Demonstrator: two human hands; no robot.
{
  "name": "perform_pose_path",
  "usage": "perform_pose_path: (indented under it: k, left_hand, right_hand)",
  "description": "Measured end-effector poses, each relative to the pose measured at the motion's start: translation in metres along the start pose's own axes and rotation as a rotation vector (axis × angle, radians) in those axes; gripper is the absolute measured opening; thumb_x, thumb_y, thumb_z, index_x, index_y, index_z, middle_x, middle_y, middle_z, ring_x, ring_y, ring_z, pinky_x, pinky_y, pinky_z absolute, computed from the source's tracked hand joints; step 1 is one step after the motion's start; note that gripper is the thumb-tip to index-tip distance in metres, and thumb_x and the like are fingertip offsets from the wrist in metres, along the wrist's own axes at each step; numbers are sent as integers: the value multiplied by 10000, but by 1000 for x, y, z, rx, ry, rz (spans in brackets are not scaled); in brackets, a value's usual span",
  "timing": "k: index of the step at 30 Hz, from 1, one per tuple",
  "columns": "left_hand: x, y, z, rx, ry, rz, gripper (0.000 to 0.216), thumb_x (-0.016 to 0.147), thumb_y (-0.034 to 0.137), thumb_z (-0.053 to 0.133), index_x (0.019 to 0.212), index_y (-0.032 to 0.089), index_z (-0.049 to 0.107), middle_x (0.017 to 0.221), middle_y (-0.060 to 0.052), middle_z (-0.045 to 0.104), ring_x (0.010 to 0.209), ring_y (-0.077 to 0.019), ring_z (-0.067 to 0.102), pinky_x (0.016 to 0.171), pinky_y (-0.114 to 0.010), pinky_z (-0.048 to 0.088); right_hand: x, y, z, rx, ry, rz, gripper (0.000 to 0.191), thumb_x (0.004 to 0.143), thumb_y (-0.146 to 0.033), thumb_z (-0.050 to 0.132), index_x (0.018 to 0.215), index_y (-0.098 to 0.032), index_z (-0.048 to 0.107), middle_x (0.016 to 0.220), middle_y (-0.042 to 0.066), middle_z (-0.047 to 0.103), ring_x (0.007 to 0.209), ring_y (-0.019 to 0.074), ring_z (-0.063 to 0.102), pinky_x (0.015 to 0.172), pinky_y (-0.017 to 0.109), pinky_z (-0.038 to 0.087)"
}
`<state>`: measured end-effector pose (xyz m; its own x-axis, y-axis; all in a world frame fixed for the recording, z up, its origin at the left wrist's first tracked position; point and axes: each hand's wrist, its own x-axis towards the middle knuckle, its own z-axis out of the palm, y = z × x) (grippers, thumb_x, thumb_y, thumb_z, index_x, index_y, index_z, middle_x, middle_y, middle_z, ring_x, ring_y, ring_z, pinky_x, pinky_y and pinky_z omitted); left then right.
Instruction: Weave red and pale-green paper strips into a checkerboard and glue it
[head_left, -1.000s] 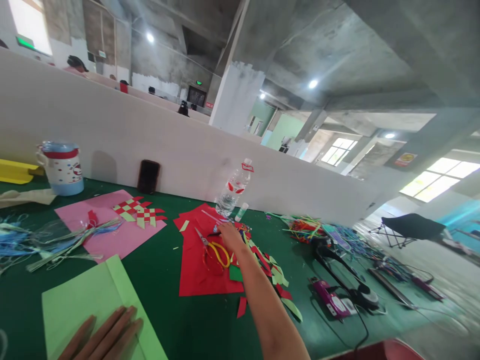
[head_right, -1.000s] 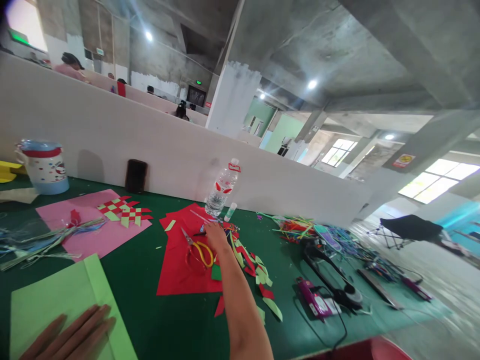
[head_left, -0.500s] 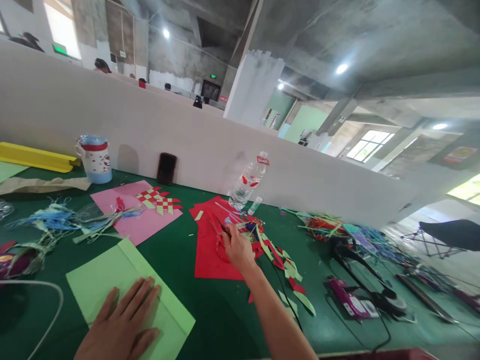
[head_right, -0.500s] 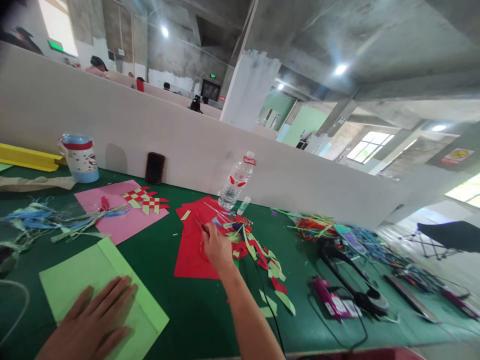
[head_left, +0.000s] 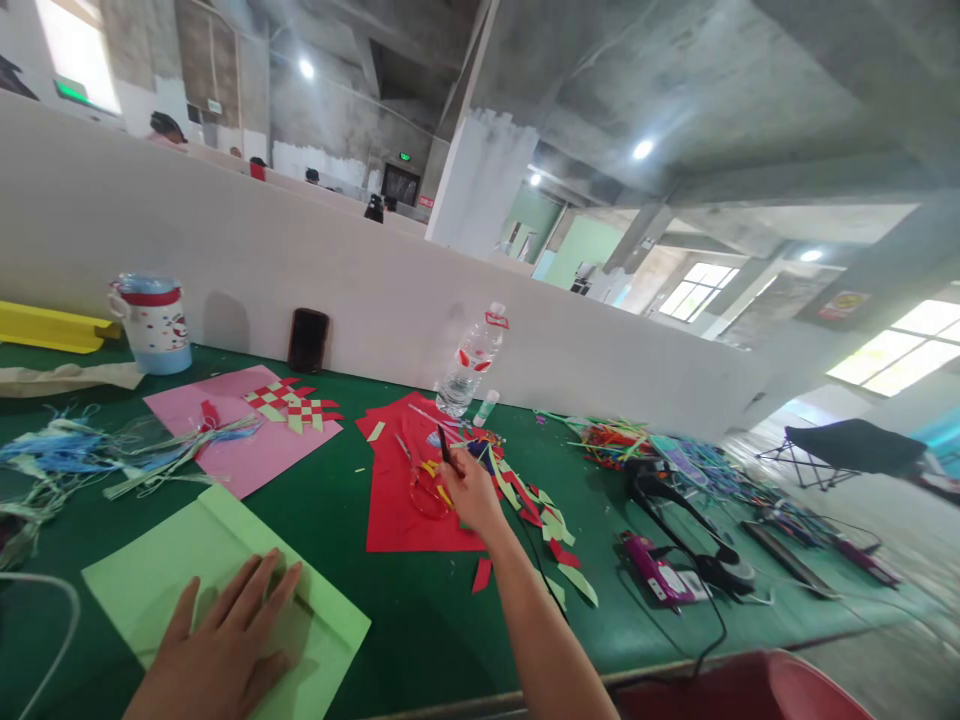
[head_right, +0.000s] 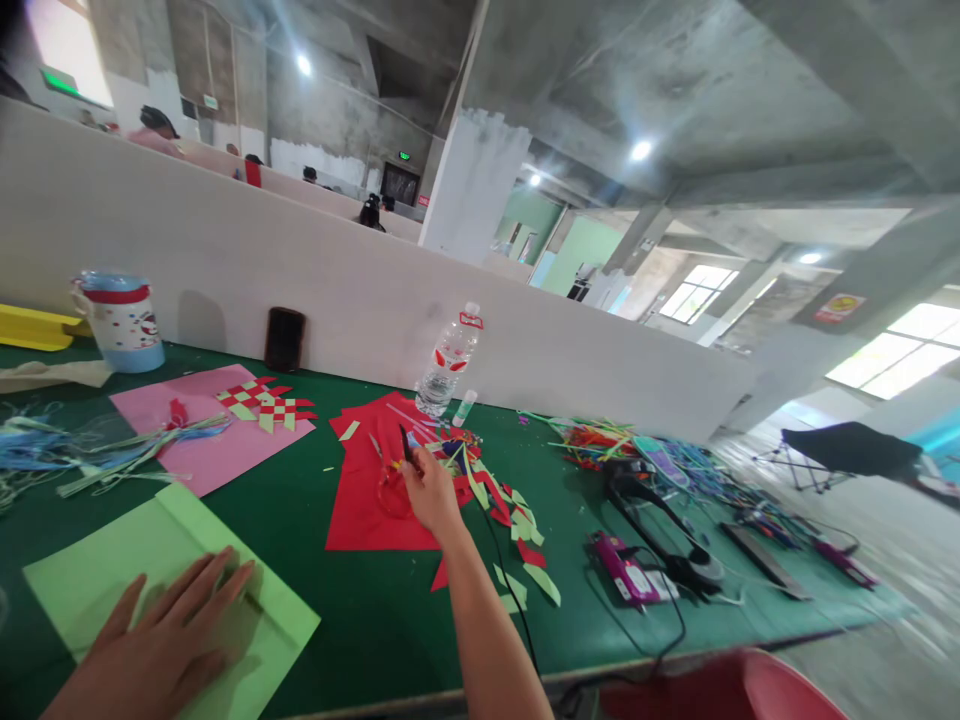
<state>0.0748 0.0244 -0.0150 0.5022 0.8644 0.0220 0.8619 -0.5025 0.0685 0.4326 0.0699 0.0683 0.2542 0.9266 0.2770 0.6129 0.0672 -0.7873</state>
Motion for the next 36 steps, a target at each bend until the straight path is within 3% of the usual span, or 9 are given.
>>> perform_pose_path:
  k: [4,8,13,18,20,22,24,29,36]
  left_hand:
    - [7,-3,0,-20,-67,49,600,950,386,464,1547,374,411,1672,-53,287,1542,-341,344,1215,-738,154]
    - [22,-1,-12,-106,-19,81,595,945,406,479,1534,321,474,1650,-67,370,1537,-347,357,1211,-722,245]
    - [56,16,-40,-640,111,120,638,953,490,489,1511,185,529,1592,-151,512,1453,-380,495,1161,-605,432]
    - [95,35,-55,-865,79,164,658,947,274,416,1597,188,368,1615,-167,481,1167,-267,701,998,-416,567]
    - [105,40,-60,-953,34,197,692,888,211,443,1579,198,394,1513,-145,593,1079,-239,719,963,-386,573]
    - [111,45,-67,-1043,-43,233,657,855,204,467,1511,199,482,1248,-98,744,923,-218,732,832,-348,596]
    - [115,49,-74,-1124,-120,261,521,867,242,480,1373,191,594,979,-43,770,774,-194,708,676,-302,577]
    - [125,52,-79,-1230,-163,249,230,905,365,511,895,192,662,827,-19,720,744,-159,661,707,-288,541]
    - [141,27,-73,-1116,-115,58,314,938,501,635,886,191,649,738,31,655,674,-153,633,707,-342,523]
  right_hand:
    - [6,-17,0,253,-17,38,289,888,-495,649,990,-225,630,902,55,772,922,252,745,883,389,571]
    - [1,-29,11,483,-66,125,458,835,-630,716,1004,-220,600,887,61,774,847,243,758,799,387,602]
    - [-17,-42,33,694,-192,197,545,758,-664,811,992,-216,606,809,30,753,783,202,743,802,365,585]
    - [-36,-57,45,855,-318,212,499,772,-620,837,977,-220,621,729,-17,702,685,166,695,746,323,557]
    - [-41,-60,47,915,-347,212,470,785,-594,839,978,-220,629,723,-32,677,660,149,673,725,301,542]
    - [-44,-62,49,965,-371,217,464,778,-583,849,967,-216,635,698,-44,647,625,135,649,691,284,527]
    - [-45,-61,50,1002,-389,226,473,760,-579,865,952,-209,642,676,-47,629,599,130,634,662,275,513]
    - [-47,-57,48,1054,-366,251,452,763,-559,871,950,-216,643,682,-39,633,598,132,625,658,276,506]
    - [-53,-40,11,1023,-137,263,446,757,-547,874,976,-226,654,721,-37,615,645,134,616,695,287,525]
